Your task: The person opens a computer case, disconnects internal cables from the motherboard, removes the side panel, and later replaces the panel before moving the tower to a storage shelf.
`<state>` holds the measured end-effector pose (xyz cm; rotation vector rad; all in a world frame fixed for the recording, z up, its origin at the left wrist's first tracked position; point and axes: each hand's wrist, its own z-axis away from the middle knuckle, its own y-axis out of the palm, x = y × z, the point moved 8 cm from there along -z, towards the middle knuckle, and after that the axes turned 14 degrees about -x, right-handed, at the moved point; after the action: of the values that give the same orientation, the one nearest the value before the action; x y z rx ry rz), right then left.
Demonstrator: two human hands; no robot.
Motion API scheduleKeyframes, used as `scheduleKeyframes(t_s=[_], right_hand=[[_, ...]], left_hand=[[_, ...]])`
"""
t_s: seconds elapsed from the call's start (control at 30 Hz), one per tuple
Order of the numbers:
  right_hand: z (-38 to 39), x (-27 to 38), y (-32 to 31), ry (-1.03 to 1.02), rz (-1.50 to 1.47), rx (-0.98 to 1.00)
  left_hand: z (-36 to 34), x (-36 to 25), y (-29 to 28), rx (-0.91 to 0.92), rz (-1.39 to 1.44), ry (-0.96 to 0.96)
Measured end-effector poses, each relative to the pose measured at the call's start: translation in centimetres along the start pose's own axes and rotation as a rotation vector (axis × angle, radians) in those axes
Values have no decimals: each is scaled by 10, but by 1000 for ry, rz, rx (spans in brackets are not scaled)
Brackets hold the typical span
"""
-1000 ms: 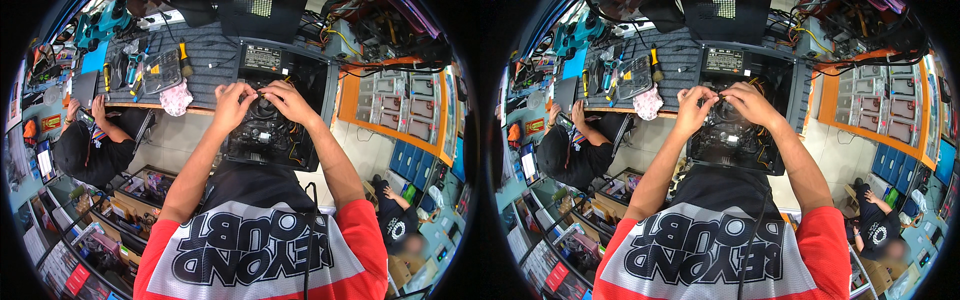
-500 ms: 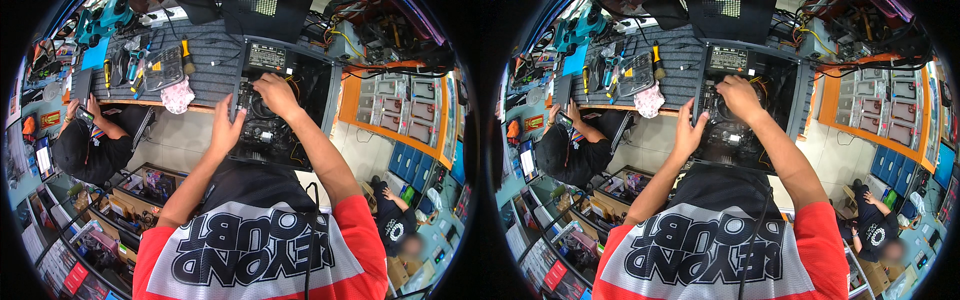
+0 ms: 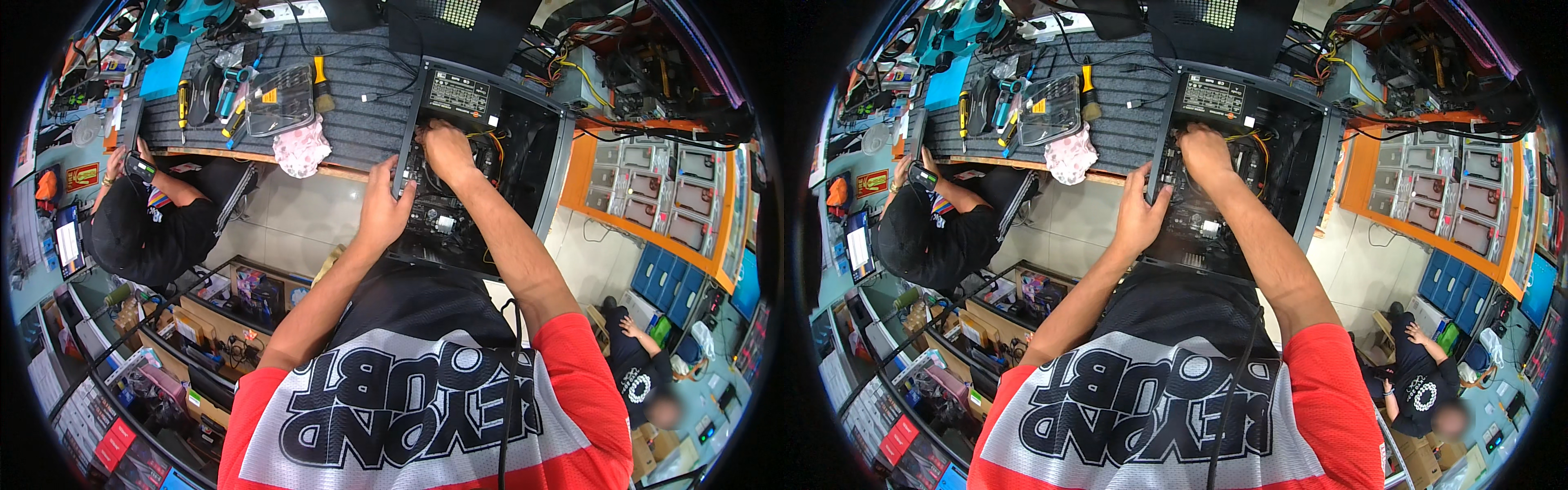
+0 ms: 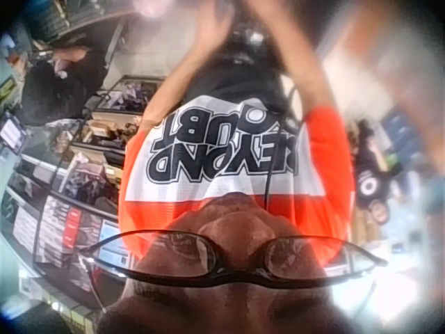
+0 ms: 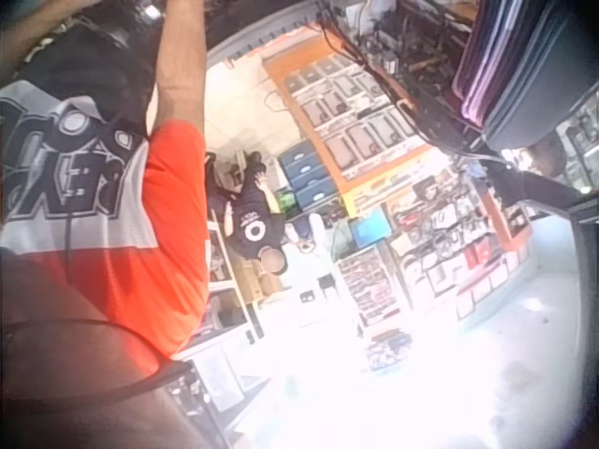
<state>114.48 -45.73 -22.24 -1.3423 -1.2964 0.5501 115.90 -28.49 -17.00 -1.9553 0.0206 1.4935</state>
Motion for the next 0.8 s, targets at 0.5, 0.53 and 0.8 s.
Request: scheduleKeyframes(t_s=[0.5,0.53,0.8], right_hand=[[-1,3,3,-28,75,34],[-1,3,4,-33,73,32],[-3,9,-2,-47,137,69]], left_hand=[[0,-3,0,13,-12,2],[0,-2,1,13,-4,-15],[-1,-4,-1,12,-1,-33]])
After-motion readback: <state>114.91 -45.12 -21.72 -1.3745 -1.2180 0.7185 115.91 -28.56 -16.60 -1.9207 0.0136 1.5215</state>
